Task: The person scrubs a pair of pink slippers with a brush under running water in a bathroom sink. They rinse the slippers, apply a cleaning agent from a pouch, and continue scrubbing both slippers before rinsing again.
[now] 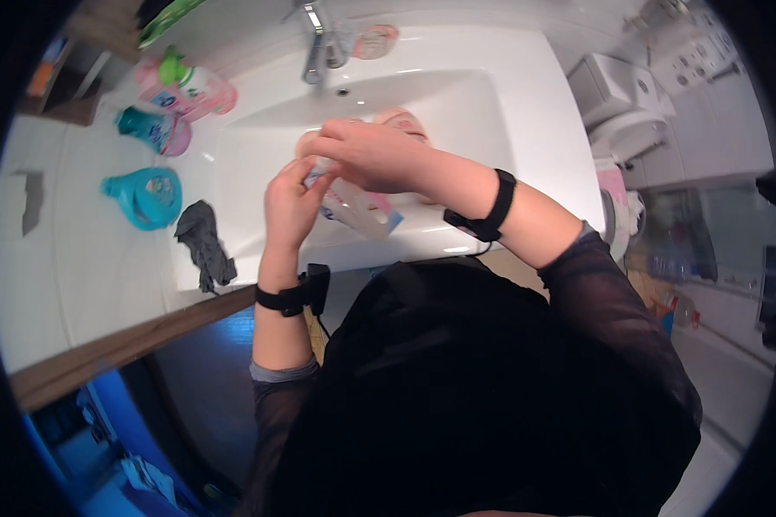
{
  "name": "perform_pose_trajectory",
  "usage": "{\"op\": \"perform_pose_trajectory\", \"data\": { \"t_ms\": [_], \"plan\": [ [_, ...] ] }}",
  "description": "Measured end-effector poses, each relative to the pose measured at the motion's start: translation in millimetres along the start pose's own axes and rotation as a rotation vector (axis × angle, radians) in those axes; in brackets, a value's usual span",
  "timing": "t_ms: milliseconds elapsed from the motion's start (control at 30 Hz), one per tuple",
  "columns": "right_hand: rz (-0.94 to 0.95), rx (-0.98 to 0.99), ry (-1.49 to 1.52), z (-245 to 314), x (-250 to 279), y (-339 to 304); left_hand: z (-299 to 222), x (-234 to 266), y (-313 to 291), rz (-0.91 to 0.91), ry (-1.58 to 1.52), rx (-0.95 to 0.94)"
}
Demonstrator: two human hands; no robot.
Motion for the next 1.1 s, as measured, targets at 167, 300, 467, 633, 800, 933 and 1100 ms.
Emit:
{"op": "perform_pose_trajectory", "data": {
  "t_ms": [167,300,467,633,800,933,1100],
  "plan": [
    [0.088,-0.266,-0.146,-10,3,-7,-12,-10,5,0.092,0.09,-0.085],
    [-0.052,-0.092,-0.095,-5,12,-10,-14,-12,10,0.067,0.102,-0.058],
    [0.049,-0.33,-0.108,-7,19,-9,-17,-11,13,0.064,0.073,-0.092],
    [0.162,-0.323,-0.077,-8,20,-7,-23,-10,17,0.067,0.146,-0.096],
    [0.025,-0.041,0.064,-10,27,-11,-25,-5,19,0.032,0.109,-0.107],
    [0.003,-0.005,0.143,-13,30,-9,-26,-2,18,-0.008,0.106,-0.136],
    [-0.032,-0.087,0.135,-10,24,-3,-25,-1,20,-0.008,0.093,-0.069]
  ]
}}
Point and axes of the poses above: each hand's wrist, its own y-axis towards the middle knuckle, its own x-axis out of the back of the hand, z = x × y, the point moved 3 cm from there along y, towards the middle knuckle, and after that the axes turned 11 degrees about -x, right-handed, at the moved point
